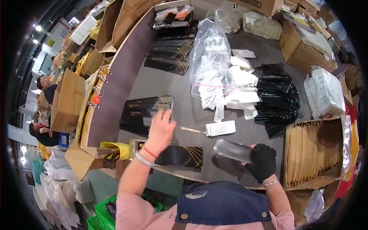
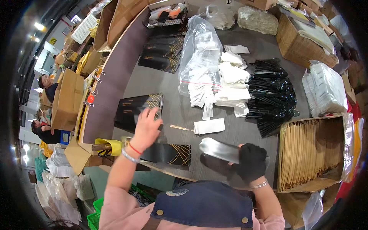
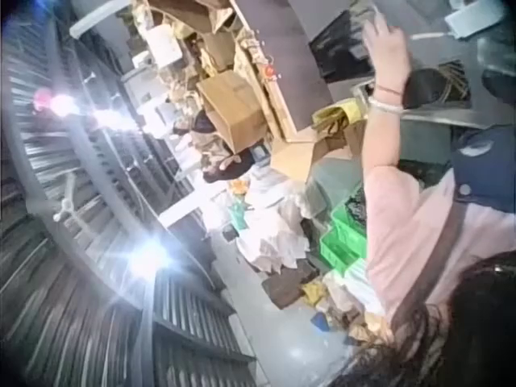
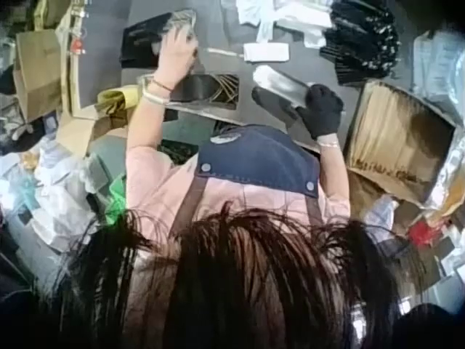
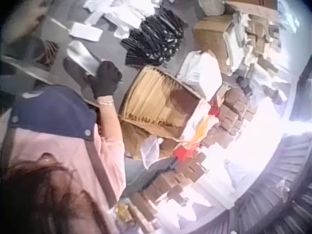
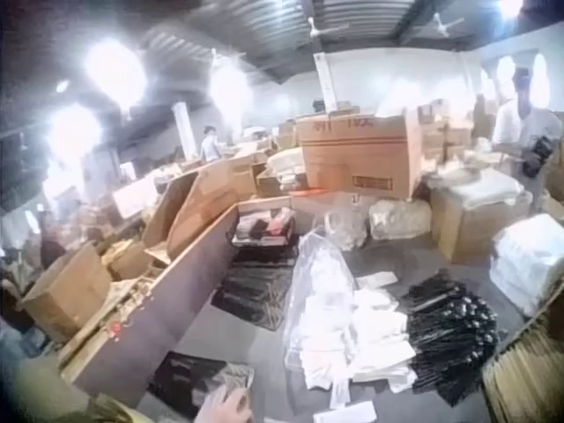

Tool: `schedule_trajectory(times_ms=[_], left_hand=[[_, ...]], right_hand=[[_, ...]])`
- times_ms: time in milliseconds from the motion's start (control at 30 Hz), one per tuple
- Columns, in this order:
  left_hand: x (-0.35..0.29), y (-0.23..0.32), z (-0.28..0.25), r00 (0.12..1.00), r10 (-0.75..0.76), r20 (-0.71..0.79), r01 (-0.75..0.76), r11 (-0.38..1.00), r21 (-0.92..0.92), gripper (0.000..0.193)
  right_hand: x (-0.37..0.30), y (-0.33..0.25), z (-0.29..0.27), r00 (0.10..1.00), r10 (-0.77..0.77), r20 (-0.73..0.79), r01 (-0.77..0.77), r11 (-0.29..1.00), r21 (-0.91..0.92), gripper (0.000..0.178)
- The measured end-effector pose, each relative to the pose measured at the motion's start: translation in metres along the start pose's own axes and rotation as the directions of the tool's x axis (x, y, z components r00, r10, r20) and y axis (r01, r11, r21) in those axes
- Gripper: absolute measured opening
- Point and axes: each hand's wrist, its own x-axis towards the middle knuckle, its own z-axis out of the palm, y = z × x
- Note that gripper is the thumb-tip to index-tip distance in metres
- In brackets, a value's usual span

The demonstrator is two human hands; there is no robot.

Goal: Packaging white components and black sticks into cardboard sleeves for final assembly.

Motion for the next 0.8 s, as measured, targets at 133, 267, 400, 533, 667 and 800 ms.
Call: schedule_trajectory(times_ms=[133, 267, 400, 533, 667, 800], left_hand=[[-0.032, 0.077, 0.049, 0.933, -0.330, -0.144, 0.292, 0.928, -0.233, 0.064], [-0.051, 0.094, 0.080, 0.855, -0.512, -0.084, 0.446, 0.808, -0.384, 0.079], [-0.053, 0.088, 0.087, 0.863, -0.504, -0.035, 0.426, 0.764, -0.485, 0.083], [-0.051, 0.081, 0.084, 0.858, -0.514, -0.018, 0.439, 0.749, -0.496, 0.082], [-0.047, 0.080, 0.079, 0.853, -0.521, 0.026, 0.468, 0.742, -0.481, 0.089], [-0.037, 0.075, 0.074, 0.937, -0.346, -0.051, 0.273, 0.815, -0.511, 0.070]], right_hand=[[0.001, -0.013, 0.001, 0.999, -0.039, 0.020, 0.039, 0.999, -0.034, 0.063], [0.001, -0.019, -0.001, 0.995, -0.093, 0.031, 0.095, 0.993, -0.072, 0.063], [0.006, -0.024, -0.006, 0.989, -0.104, 0.107, 0.115, 0.988, -0.107, 0.061], [0.012, -0.027, -0.003, 0.980, -0.138, 0.142, 0.149, 0.986, -0.069, 0.061], [0.033, -0.049, 0.046, 0.948, -0.258, 0.184, 0.259, 0.966, 0.019, 0.064], [0.046, -0.055, 0.069, 0.916, -0.394, 0.077, 0.346, 0.872, 0.346, 0.069]])
